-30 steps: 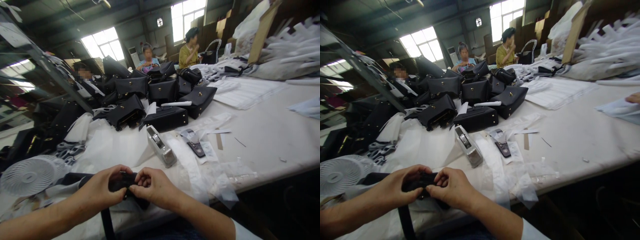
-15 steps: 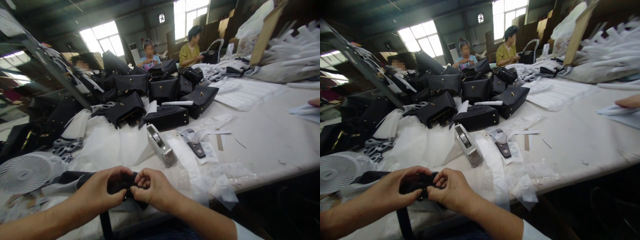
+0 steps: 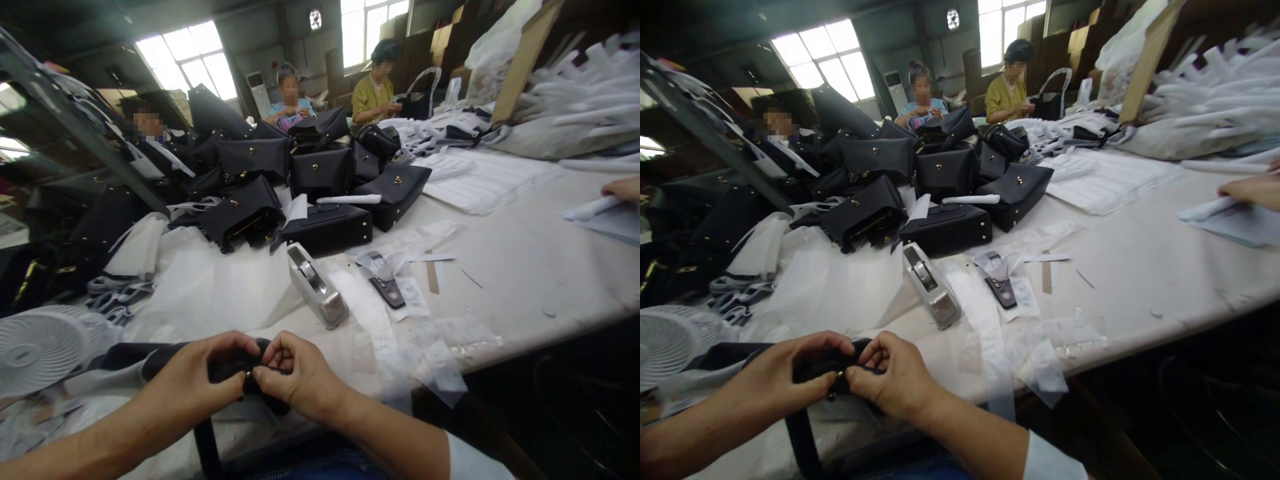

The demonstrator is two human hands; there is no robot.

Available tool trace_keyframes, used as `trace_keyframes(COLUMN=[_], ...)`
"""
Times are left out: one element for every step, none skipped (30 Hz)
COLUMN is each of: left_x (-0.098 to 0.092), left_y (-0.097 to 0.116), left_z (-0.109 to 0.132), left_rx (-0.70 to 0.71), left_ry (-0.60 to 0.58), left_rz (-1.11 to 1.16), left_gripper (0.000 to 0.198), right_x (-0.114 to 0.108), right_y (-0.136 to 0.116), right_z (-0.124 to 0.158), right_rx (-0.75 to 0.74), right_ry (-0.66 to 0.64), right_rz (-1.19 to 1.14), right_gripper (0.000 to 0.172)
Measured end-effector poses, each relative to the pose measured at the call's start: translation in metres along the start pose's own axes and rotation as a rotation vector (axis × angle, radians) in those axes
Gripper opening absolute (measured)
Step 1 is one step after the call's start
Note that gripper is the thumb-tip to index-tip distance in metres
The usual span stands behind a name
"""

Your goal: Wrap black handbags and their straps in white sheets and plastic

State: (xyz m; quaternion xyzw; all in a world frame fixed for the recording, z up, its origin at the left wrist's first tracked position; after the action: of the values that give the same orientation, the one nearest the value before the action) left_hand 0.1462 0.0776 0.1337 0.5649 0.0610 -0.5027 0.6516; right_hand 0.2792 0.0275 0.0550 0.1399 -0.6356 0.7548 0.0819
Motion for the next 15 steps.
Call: trace_keyframes(left_x=[-0.002, -0.004, -0.006, -0.009, -0.011, -0.014, -0.017, -0.020, -0.024, -0.028, -0.033, -0.038, -0.043, -0.048, -0.054], left_y=[-0.001, -0.001, -0.001, -0.001, 0.000, 0.000, 0.001, 0.002, 0.003, 0.003, 0.002, 0.001, 0.000, -0.003, -0.005], left_z=[-0.002, -0.004, -0.005, -0.007, -0.007, -0.007, -0.006, -0.004, -0.001, 0.002, 0.006, 0.010, 0.016, 0.022, 0.028], left_rx=[0.005, 0.021, 0.041, 0.062, 0.084, 0.104, 0.124, 0.143, 0.162, 0.183, 0.203, 0.221, 0.232, 0.235, 0.229], left_ry=[0.003, 0.006, -0.002, -0.022, -0.052, -0.087, -0.122, -0.146, -0.157, -0.145, -0.123, -0.089, -0.050, -0.012, 0.016], left_rz=[0.004, -0.010, -0.040, -0.079, -0.119, -0.152, -0.170, -0.174, -0.179, -0.191, -0.206, -0.216, -0.218, -0.205, -0.177], left_gripper=[0.030, 0.037, 0.047, 0.057, 0.066, 0.072, 0.074, 0.075, 0.074, 0.073, 0.072, 0.069, 0.065, 0.059, 0.050], right_x=[-0.001, -0.002, -0.004, -0.005, -0.008, -0.010, -0.013, -0.016, -0.018, -0.020, -0.021, -0.023, -0.024, -0.026, -0.028], right_y=[0.000, -0.001, -0.002, -0.002, -0.004, -0.005, -0.007, -0.009, -0.010, -0.012, -0.013, -0.015, -0.016, -0.019, -0.023], right_z=[-0.001, -0.002, -0.003, -0.003, -0.003, -0.003, -0.003, -0.002, -0.001, -0.001, 0.000, 0.001, 0.002, 0.003, 0.005], right_rx=[-0.006, -0.011, -0.013, -0.011, -0.010, -0.010, -0.013, -0.017, -0.020, -0.022, -0.025, -0.033, -0.047, -0.072, -0.116], right_ry=[0.000, -0.008, -0.026, -0.048, -0.066, -0.078, -0.083, -0.086, -0.092, -0.102, -0.111, -0.113, -0.104, -0.075, -0.022], right_rz=[-0.013, -0.020, -0.022, -0.019, -0.007, 0.011, 0.033, 0.056, 0.079, 0.106, 0.137, 0.174, 0.221, 0.285, 0.368], right_gripper=[0.020, 0.021, 0.022, 0.024, 0.025, 0.027, 0.028, 0.029, 0.028, 0.027, 0.025, 0.021, 0.018, 0.014, 0.010])
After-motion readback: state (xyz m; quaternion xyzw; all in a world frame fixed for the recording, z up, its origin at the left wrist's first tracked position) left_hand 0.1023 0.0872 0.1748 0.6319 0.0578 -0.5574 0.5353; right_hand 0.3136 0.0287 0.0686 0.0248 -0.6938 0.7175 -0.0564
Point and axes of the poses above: each hand's wrist, its own z-axis away from the middle knuckle, its own x-axis out of the palm, y = z × x, the point moved 5 cm from there along -z, towards the middle knuckle
